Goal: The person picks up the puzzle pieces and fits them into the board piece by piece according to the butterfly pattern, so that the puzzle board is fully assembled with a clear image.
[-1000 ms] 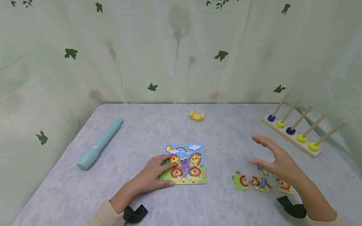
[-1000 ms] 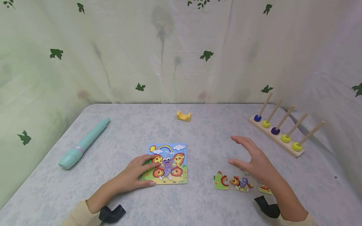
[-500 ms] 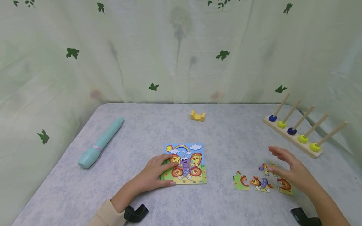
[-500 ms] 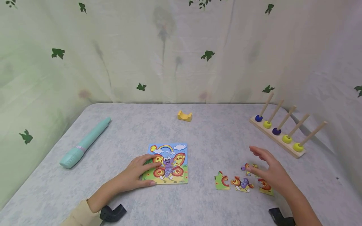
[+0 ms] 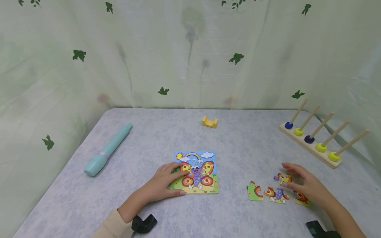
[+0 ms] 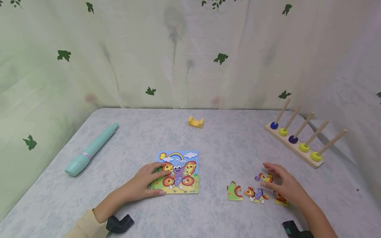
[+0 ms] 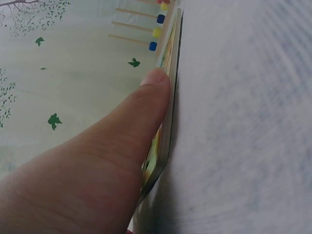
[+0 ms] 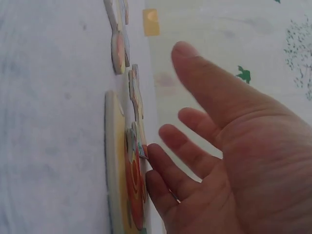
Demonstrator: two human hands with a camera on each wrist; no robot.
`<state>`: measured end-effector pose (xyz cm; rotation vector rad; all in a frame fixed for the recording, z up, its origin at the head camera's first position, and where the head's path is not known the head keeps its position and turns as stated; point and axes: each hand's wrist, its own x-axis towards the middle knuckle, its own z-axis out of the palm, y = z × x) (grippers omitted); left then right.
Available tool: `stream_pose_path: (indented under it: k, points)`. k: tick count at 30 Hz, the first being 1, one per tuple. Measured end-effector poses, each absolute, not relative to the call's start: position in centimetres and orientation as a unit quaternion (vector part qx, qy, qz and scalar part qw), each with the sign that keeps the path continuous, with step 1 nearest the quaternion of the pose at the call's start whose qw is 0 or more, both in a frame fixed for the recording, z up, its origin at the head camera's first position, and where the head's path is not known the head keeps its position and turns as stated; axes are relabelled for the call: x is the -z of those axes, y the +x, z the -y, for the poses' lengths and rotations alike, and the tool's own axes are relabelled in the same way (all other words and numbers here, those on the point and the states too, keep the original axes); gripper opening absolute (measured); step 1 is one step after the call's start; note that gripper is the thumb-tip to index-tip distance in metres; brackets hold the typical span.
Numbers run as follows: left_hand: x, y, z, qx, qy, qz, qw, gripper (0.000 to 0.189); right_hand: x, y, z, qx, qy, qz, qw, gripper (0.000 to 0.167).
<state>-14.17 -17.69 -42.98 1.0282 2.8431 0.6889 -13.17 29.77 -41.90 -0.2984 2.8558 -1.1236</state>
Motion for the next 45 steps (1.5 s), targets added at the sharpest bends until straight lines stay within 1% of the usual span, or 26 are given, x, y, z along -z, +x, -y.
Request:
stream_pose_path:
  k: [10, 19, 24, 29, 34, 36, 39, 41, 45]
  points:
    - [42.6, -14.1, 17.6, -0.221, 0.327, -0.919, 0.027, 0.065, 42.3, -13.3, -29.6, 0.345, -0.094, -0.932, 0.054, 0.067]
    - [42.7, -14.1, 17.6, -0.220, 0.325, -0.919, 0.028, 0.065, 42.3, -13.4, -29.8, 0.322, -0.129, -0.937, 0.046, 0.054]
    - [42.8, -14.1, 17.6, -0.223, 0.329, -0.917, 0.024, 0.065, 42.3, -13.4, -29.6, 0.297, -0.123, -0.946, 0.045, 0.052]
    - [43.0, -14.2, 17.7, -0.226, 0.338, -0.914, 0.006, 0.063, 42.2, -13.4, -29.4, 0.285, -0.115, -0.951, 0.047, 0.050]
    - [43.1, -14.2, 17.7, -0.229, 0.340, -0.912, 0.002, 0.063, 41.7, -13.2, -29.2, 0.270, -0.096, -0.957, 0.036, 0.053]
    - [43.1, -14.1, 17.6, -0.231, 0.340, -0.912, 0.003, 0.063, 41.3, -13.1, -29.0, 0.270, -0.088, -0.959, 0.024, 0.054]
    - [43.1, -14.1, 17.6, -0.230, 0.336, -0.913, 0.010, 0.063, 40.6, -12.8, -28.5, 0.278, -0.091, -0.956, -0.011, 0.053]
    - [43.1, -14.1, 17.7, -0.229, 0.333, -0.915, 0.014, 0.064, 40.1, -12.5, -27.9, 0.280, -0.104, -0.953, -0.051, 0.050]
    - [43.1, -14.2, 17.7, -0.228, 0.329, -0.916, 0.021, 0.064, 39.2, -11.8, -26.2, 0.302, -0.151, -0.929, -0.151, 0.044]
